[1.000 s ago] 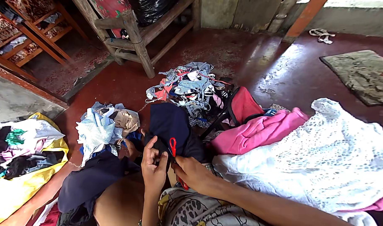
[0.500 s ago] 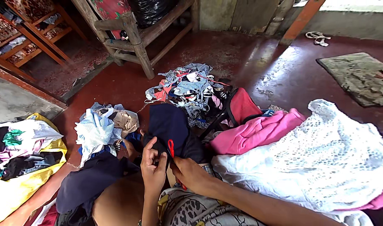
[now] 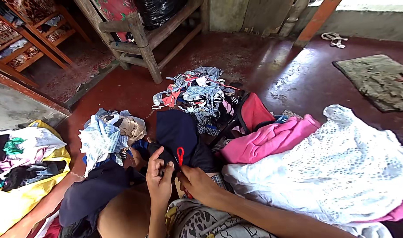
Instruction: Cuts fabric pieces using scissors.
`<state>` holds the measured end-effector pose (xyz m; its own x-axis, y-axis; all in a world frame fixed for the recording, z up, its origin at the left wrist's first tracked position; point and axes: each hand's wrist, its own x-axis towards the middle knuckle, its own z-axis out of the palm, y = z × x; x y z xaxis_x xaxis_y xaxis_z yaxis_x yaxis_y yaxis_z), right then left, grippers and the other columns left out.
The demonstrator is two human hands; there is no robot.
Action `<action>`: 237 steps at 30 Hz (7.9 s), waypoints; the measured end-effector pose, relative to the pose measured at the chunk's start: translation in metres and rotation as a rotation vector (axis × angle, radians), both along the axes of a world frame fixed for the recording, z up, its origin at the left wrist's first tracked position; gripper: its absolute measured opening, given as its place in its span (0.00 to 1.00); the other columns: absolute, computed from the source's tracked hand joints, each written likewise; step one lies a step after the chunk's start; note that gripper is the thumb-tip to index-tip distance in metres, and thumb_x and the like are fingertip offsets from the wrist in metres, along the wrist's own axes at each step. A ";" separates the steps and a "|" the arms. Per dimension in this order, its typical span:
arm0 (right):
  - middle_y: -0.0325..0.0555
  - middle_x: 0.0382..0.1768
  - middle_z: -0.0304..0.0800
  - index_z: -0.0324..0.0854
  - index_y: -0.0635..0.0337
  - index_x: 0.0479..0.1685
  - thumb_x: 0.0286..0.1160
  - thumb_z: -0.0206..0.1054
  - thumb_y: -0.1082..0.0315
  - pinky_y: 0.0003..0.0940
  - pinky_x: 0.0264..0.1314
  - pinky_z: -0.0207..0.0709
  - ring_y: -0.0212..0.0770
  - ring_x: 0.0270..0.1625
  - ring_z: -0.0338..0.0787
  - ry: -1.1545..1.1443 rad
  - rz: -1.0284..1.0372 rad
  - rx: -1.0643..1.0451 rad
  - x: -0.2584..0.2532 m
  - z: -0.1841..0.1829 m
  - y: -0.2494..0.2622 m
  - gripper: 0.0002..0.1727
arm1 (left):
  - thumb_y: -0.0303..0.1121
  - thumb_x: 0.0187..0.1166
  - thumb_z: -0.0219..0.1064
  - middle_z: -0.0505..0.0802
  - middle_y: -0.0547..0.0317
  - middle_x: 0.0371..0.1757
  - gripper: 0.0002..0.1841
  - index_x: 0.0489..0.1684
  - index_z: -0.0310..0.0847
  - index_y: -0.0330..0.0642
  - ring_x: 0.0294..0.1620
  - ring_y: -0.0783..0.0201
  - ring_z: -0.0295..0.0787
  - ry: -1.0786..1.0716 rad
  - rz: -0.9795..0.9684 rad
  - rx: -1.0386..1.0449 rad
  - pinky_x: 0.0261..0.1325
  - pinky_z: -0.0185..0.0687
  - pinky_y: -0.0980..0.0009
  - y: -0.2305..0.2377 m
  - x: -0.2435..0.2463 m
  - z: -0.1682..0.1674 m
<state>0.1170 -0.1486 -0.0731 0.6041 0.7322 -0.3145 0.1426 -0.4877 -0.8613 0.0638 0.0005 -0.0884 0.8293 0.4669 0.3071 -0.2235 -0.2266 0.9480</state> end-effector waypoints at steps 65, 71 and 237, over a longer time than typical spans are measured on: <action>0.58 0.39 0.88 0.79 0.66 0.53 0.92 0.47 0.58 0.54 0.55 0.81 0.55 0.46 0.91 -0.022 0.071 -0.082 -0.003 -0.003 0.016 0.20 | 0.21 0.71 0.66 0.87 0.57 0.27 0.24 0.70 0.76 0.29 0.25 0.64 0.86 -0.017 0.042 0.089 0.32 0.88 0.70 0.009 -0.001 -0.006; 0.50 0.35 0.86 0.78 0.63 0.55 0.94 0.45 0.54 0.43 0.49 0.83 0.45 0.39 0.90 0.022 -0.087 0.045 -0.007 -0.002 -0.010 0.22 | 0.23 0.80 0.58 0.93 0.55 0.43 0.13 0.50 0.90 0.34 0.39 0.66 0.90 0.073 -0.007 0.169 0.45 0.90 0.70 0.008 0.003 -0.018; 0.47 0.29 0.85 0.84 0.52 0.37 0.83 0.65 0.52 0.59 0.37 0.77 0.52 0.37 0.87 -0.385 -0.111 -0.298 0.081 0.025 0.039 0.14 | 0.33 0.78 0.74 0.89 0.46 0.55 0.28 0.78 0.74 0.40 0.36 0.59 0.88 0.463 0.191 -0.463 0.34 0.86 0.64 0.038 0.006 -0.044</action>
<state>0.1982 -0.1093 -0.0481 0.7869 0.5689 -0.2392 0.3561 -0.7351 -0.5769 0.0701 0.0385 -0.1323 0.7168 0.6161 -0.3267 0.2324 0.2306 0.9449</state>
